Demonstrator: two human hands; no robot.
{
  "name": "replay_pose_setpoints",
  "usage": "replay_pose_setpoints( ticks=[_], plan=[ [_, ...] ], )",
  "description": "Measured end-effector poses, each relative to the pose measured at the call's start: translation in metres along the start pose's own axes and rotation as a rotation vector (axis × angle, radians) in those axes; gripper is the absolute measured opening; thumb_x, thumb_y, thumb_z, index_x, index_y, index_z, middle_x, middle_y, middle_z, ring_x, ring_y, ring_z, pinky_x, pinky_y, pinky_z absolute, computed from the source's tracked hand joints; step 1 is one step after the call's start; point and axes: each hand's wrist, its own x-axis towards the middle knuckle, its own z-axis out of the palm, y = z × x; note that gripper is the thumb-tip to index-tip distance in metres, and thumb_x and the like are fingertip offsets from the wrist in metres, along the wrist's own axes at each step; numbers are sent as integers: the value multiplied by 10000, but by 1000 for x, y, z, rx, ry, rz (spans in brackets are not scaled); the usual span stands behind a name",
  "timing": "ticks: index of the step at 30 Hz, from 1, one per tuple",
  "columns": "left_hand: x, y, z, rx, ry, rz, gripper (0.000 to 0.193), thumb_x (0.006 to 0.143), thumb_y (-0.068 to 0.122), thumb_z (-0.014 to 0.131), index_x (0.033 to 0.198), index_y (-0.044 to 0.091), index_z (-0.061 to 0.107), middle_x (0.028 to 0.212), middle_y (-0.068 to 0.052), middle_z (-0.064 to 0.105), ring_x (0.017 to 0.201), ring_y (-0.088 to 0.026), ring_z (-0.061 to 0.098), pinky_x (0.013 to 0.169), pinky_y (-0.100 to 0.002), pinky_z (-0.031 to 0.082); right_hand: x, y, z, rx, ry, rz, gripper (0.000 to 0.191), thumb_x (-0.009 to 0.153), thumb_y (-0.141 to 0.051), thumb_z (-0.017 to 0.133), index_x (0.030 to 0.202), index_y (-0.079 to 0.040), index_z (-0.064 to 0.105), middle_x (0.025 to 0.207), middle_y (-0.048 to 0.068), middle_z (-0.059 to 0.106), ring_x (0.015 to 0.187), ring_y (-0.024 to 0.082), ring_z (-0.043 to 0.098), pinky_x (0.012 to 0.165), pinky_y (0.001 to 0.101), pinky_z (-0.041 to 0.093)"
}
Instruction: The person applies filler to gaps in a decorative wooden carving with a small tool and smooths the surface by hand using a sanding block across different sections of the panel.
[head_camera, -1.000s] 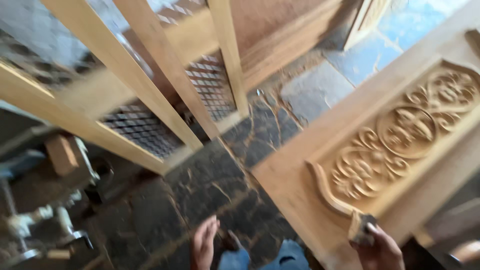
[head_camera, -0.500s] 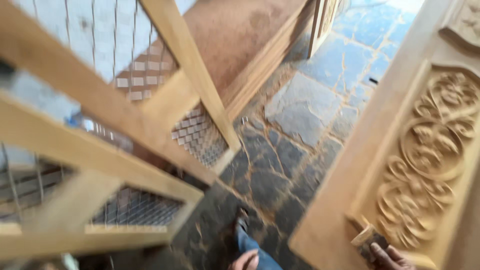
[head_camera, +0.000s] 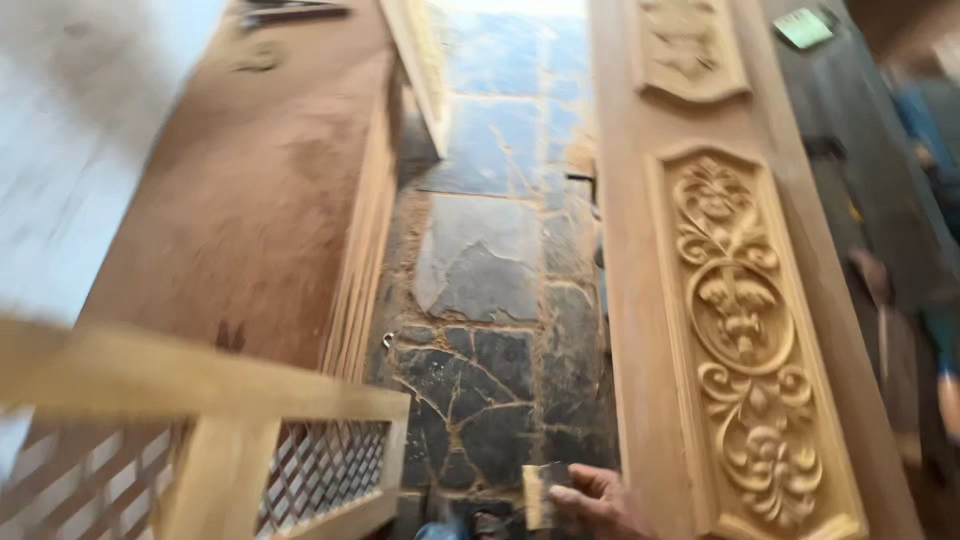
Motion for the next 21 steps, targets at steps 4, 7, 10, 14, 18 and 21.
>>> replay_pose_setpoints(
  ticks=[4,7,10,14,18,21],
  plan=[
    [63,115,-4,180,-153,88,499,930,313,666,1317,1,629,1234,-112,690,1153,-215,645,1012,-391,476,28,-30,-4,4,184,-88,233,841,-229,761,999,-57,761,788,-8,720,725,104,638,664,269,503],
    [90,176,-26,337,-250,198,518,932,326,658,1334,2,612,1257,-116,671,1172,-225,631,1021,-404,464,53,-45,18,162,352,-154,242,827,-231,775,918,-11,729,707,20,673,623,138,576,580,305,462],
    [127,263,-9,427,-324,309,538,935,340,650,1351,4,596,1280,-120,652,1190,-235,616,1029,-416,452,90,-95,29,209,348,-244,218,842,-219,745,927,-19,739,714,1,649,639,109,569,609,271,460],
    [147,353,39,518,-411,432,564,938,357,639,1374,5,574,1310,-126,627,1214,-248,596,1041,-433,437,133,-132,48,137,368,-294,180,828,-168,750,941,-28,733,719,23,671,630,120,607,603,278,487],
    [167,461,122,595,-535,509,590,941,375,628,1396,7,552,1340,-132,602,1238,-261,577,1053,-450,421,197,-175,19,249,331,-367,225,846,-131,784,1008,5,705,827,29,703,752,112,649,716,271,521],
    [187,543,185,673,-638,531,610,944,389,620,1413,8,535,1363,-136,583,1256,-271,562,1061,-463,409,243,-225,-13,286,401,-374,240,852,-128,771,1034,17,711,856,34,729,797,108,669,771,263,539]
  ],
)
